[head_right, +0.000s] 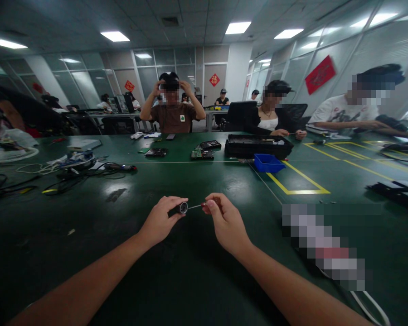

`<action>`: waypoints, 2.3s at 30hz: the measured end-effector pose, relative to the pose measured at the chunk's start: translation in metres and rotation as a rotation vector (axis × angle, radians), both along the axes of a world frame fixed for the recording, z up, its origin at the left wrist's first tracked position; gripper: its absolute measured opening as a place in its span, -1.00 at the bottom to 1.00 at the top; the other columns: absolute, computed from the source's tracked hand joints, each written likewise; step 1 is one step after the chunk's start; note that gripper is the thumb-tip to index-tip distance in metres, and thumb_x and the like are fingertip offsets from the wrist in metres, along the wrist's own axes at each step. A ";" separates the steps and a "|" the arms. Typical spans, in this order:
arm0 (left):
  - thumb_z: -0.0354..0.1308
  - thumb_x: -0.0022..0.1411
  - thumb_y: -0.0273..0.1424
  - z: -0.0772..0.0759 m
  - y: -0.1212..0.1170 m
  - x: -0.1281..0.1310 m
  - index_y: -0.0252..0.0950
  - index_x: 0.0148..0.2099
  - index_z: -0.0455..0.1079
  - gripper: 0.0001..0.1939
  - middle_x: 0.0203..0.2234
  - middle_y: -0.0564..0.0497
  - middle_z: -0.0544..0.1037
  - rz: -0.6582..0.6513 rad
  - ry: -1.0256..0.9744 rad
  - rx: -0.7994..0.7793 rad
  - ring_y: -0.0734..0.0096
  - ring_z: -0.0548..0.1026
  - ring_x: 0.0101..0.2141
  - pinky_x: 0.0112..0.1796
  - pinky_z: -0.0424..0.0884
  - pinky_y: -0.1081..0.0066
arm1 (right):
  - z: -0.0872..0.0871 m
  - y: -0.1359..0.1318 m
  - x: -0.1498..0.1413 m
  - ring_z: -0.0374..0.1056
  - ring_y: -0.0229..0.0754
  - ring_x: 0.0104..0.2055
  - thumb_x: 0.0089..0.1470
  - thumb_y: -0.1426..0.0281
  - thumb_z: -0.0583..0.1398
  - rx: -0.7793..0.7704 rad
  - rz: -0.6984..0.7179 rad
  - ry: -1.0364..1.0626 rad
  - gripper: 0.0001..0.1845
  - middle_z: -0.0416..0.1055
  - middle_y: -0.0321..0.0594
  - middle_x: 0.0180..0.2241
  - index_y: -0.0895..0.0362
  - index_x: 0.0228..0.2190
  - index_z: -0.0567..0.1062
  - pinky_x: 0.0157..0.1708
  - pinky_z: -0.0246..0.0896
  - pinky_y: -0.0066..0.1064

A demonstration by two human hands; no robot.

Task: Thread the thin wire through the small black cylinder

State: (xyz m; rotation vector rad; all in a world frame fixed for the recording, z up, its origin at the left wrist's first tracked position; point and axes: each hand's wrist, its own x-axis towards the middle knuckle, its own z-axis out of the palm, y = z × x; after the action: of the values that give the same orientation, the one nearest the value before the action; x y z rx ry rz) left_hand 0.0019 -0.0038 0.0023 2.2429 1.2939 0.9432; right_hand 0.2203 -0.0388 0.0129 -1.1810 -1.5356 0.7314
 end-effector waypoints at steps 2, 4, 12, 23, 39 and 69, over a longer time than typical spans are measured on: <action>0.25 0.24 -0.51 -0.003 0.001 0.000 -0.09 0.13 0.44 -0.57 0.01 0.03 0.53 -0.001 -0.029 -0.010 0.22 0.41 0.04 0.13 0.27 0.13 | 0.001 0.000 0.000 0.51 -0.09 -0.22 0.31 0.18 0.07 0.016 -0.009 -0.017 -0.75 0.53 -0.20 -0.29 0.06 -0.17 0.43 -0.16 0.40 -0.21; 0.26 0.24 -0.50 -0.005 0.002 -0.001 -0.09 0.13 0.44 -0.57 0.01 0.04 0.53 0.001 -0.042 -0.016 0.22 0.42 0.04 0.11 0.29 0.15 | 0.001 -0.001 -0.001 0.50 -0.09 -0.20 0.31 0.19 0.07 0.038 -0.028 -0.041 -0.77 0.53 -0.20 -0.29 0.05 -0.16 0.42 -0.16 0.39 -0.21; 0.26 0.25 -0.50 -0.005 0.001 -0.002 -0.06 0.13 0.44 -0.58 0.01 0.04 0.54 -0.006 -0.043 0.004 0.22 0.42 0.04 0.11 0.29 0.13 | 0.003 -0.005 -0.001 0.50 -0.10 -0.20 0.33 0.21 0.06 0.072 -0.036 -0.054 -0.78 0.52 -0.22 -0.29 0.04 -0.16 0.42 -0.17 0.37 -0.24; 0.27 0.24 -0.52 -0.004 0.001 0.001 -0.10 0.12 0.45 -0.58 0.01 0.01 0.55 -0.046 -0.046 0.009 0.21 0.43 0.04 0.10 0.29 0.12 | -0.002 -0.003 -0.002 0.51 -0.11 -0.19 0.33 0.21 0.06 0.042 0.022 -0.075 -0.78 0.53 -0.23 -0.27 0.03 -0.16 0.42 -0.18 0.37 -0.24; 0.27 0.23 -0.51 -0.004 0.001 -0.001 -0.08 0.12 0.46 -0.56 -0.01 0.02 0.54 -0.036 0.006 -0.060 0.20 0.41 0.02 0.08 0.28 0.13 | 0.000 -0.005 0.002 0.49 -0.14 -0.24 0.36 0.24 0.03 0.144 -0.018 -0.172 -0.79 0.51 -0.24 -0.30 0.05 -0.16 0.41 -0.25 0.32 -0.30; 0.25 0.21 -0.42 0.000 0.012 -0.008 -0.21 0.17 0.38 -0.54 -0.01 -0.09 0.53 -0.084 -0.582 -0.452 0.27 0.48 -0.03 0.09 0.36 0.17 | 0.006 -0.006 0.004 0.45 -0.11 -0.29 0.36 0.23 0.02 0.179 -0.152 -0.209 -0.78 0.48 -0.23 -0.36 0.06 -0.19 0.39 -0.29 0.27 -0.28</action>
State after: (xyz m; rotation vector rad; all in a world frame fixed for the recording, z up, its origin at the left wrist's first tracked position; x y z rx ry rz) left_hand -0.0057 0.0085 0.0022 1.5126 1.0075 1.0414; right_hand 0.2245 -0.0452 0.0194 -1.2525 -1.6250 0.3709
